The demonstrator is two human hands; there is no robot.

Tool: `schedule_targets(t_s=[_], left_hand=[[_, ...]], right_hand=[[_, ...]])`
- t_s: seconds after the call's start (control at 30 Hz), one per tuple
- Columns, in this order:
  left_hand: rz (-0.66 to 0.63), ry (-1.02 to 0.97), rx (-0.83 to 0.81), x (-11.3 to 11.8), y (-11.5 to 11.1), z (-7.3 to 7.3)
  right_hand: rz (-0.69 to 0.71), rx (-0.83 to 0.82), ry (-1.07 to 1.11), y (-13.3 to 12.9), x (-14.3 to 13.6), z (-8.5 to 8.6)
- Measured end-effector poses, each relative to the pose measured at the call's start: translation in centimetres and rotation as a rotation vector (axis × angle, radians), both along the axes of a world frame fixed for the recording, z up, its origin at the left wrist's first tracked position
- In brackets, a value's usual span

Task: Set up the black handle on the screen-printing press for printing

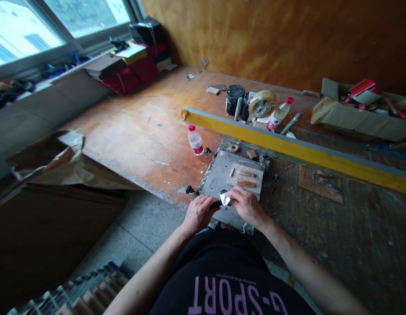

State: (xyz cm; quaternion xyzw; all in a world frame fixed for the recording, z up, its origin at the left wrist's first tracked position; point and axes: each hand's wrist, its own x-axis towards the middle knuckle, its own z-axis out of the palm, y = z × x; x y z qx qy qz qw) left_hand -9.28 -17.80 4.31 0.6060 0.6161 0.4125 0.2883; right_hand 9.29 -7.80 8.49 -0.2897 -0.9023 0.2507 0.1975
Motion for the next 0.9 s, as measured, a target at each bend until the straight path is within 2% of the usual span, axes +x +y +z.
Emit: schedule_targets(t_s=[0.13, 0.23, 0.4, 0.57, 0.7, 0.9], left_hand=[[-0.093, 0.203, 0.067, 0.1, -0.2, 0.0], [-0.102, 0.292, 0.109, 0.4, -0.3, 0.1], [-0.075, 0.275, 0.119, 0.4, 0.0, 0.5], [-0.089, 0.254, 0.112, 0.3, 0.4, 0.8], [-0.098, 0.227, 0.092, 0.3, 0.4, 0.9], [-0.126, 0.199, 0.076, 0.5, 0.8, 1.3]], right_hand=[[-0.049, 0.026, -0.026, 0.3, -0.4, 0.0], [-0.066, 0.048, -0.034, 0.4, -0.4, 0.1], [0.042, -0.009, -0.051, 0.5, -0.1, 0.4], [-0.027, 0.028, -0.027, 0.8, -0.2, 0.7], [0.056, 0.006, -0.053, 0.9, 0.0, 0.9], [0.024, 0.043, -0.073, 1.2, 0.3, 1.3]])
